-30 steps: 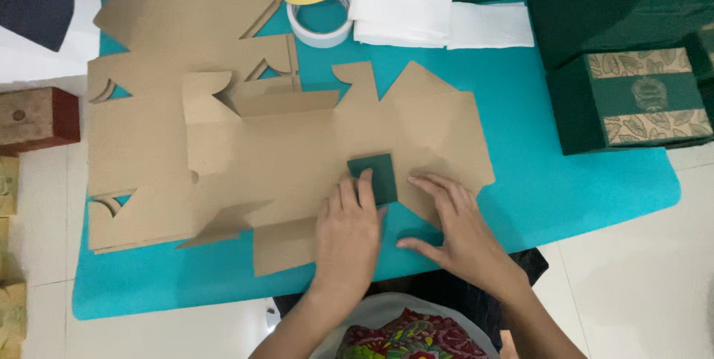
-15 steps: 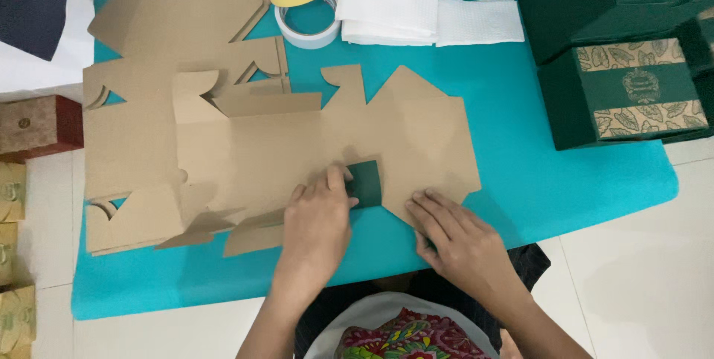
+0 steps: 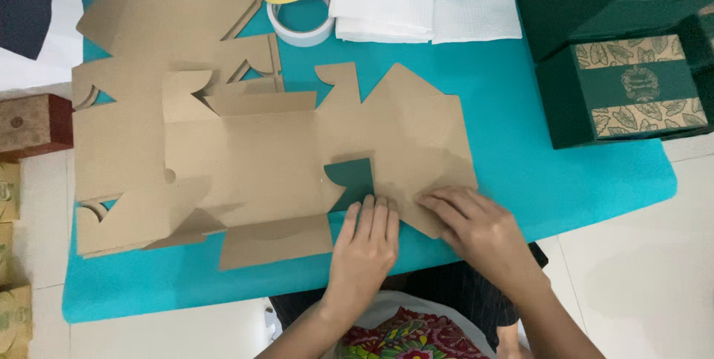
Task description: The person assembles a green cardboard box by folding its pre-cut flaps and tucking them into place. They then place a white tissue paper inside the box and close the lid. The person repeats this process with a second box, folding the cardboard and securing the flaps to form the box structure.
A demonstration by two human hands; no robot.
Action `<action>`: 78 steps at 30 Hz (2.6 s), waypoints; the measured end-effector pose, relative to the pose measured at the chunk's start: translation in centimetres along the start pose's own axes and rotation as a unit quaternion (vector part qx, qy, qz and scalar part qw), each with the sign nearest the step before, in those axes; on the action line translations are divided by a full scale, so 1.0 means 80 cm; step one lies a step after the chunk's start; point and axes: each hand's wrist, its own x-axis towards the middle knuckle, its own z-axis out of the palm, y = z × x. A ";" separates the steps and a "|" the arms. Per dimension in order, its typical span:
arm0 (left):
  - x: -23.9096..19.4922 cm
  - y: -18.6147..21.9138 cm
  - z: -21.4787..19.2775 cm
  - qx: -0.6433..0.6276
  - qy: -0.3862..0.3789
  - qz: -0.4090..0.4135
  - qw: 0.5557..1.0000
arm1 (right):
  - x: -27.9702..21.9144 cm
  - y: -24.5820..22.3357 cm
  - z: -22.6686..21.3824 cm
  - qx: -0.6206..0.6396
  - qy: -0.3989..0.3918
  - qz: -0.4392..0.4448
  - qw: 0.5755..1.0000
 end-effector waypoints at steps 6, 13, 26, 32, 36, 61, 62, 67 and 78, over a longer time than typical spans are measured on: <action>0.011 0.003 -0.002 -0.022 0.047 -0.063 0.997 | 0.000 0.024 0.015 0.122 0.032 0.083 0.988; 0.030 0.010 0.011 -0.016 0.047 -0.133 0.990 | 0.038 0.009 0.007 0.140 0.069 0.255 0.954; 0.021 0.011 0.000 -0.075 0.048 -0.071 0.993 | 0.038 0.021 0.016 0.080 0.044 0.238 0.967; 0.000 0.017 -0.003 -0.023 -0.024 -0.015 0.999 | 0.035 0.032 0.031 0.161 0.011 0.238 0.958; 0.001 0.022 -0.007 0.010 -0.023 -0.023 0.999 | 0.035 0.029 0.039 0.114 -0.001 0.246 0.963; 0.002 0.004 0.011 -0.115 0.003 -0.011 0.993 | 0.112 0.099 -0.027 0.218 0.002 0.117 0.969; 0.001 0.005 0.012 -0.109 0.007 -0.008 0.994 | 0.134 0.099 -0.013 0.217 0.009 0.114 0.969; 0.002 0.001 0.012 -0.153 0.030 -0.011 0.988 | 0.235 0.102 0.042 0.151 -0.117 0.053 0.980; -0.001 -0.001 0.016 -0.175 0.022 -0.007 0.984 | 0.305 0.098 0.080 0.080 -0.229 0.074 0.967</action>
